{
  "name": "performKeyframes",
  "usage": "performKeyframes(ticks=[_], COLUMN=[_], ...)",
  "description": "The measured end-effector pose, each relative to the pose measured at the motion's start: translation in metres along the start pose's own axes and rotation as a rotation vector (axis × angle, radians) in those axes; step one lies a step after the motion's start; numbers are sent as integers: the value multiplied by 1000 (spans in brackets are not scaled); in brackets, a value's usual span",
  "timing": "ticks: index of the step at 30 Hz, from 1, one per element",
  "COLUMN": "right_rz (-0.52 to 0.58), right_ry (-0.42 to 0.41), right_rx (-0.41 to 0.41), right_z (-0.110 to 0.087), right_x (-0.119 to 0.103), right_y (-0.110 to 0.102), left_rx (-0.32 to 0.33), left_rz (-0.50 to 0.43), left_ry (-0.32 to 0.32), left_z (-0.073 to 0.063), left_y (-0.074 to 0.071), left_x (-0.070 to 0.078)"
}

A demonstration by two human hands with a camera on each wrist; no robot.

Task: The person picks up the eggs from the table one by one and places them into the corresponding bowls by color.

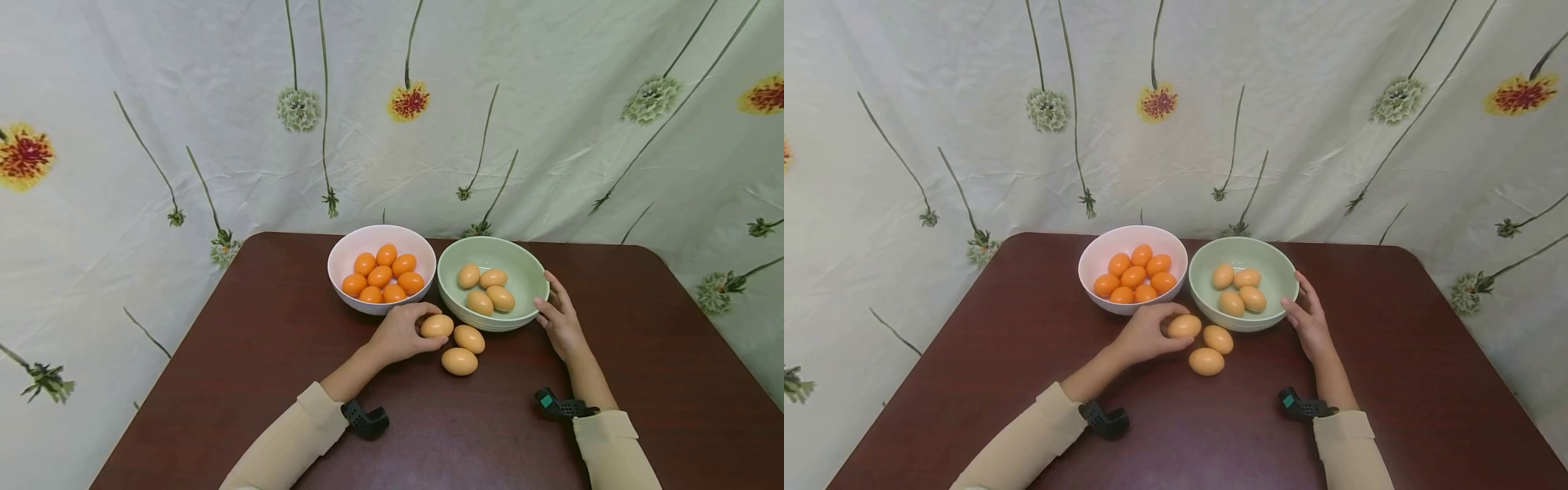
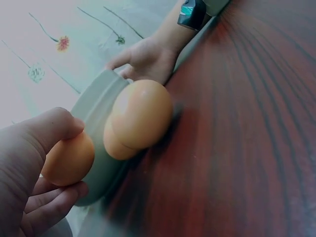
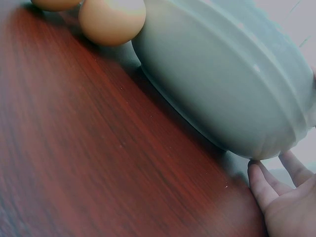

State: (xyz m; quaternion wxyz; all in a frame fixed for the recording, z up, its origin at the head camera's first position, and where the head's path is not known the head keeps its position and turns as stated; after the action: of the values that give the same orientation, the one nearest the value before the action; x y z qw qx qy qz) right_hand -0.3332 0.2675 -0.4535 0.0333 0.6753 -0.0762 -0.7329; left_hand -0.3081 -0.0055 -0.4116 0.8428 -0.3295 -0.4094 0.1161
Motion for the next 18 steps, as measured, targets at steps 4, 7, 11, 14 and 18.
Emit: performKeyframes(ticks=[4,7,11,14,18], right_rz=[-2,0,2,3,4], right_ry=[4,6,5,5,4], right_rx=[4,3,3,3,0], right_z=[1,1,0,0,0], right_x=[0,0,0,1,1], right_y=[0,0,0,0,0], left_rx=[5,-5,-23,-29,-34], left_rz=[-20,-31,-37,-51,-66], left_ry=[14,6,-9,-11,-12], left_z=[5,9,15,20,26], left_y=[-3,-3,-4,-4,-4], left_x=[6,10,16,21,26])
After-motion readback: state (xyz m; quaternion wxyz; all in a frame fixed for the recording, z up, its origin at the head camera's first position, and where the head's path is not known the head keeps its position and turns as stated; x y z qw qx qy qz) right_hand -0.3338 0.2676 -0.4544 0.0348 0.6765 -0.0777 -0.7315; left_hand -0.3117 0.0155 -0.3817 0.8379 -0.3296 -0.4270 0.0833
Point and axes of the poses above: each hand's wrist, its own z-axis towards the middle knuckle, its own y-axis out of the palm, x = y × z, the point moved 10 cm from there along z, towards the middle knuckle, and after that the axes turned 4 degrees about x, right-handed, at the moved point
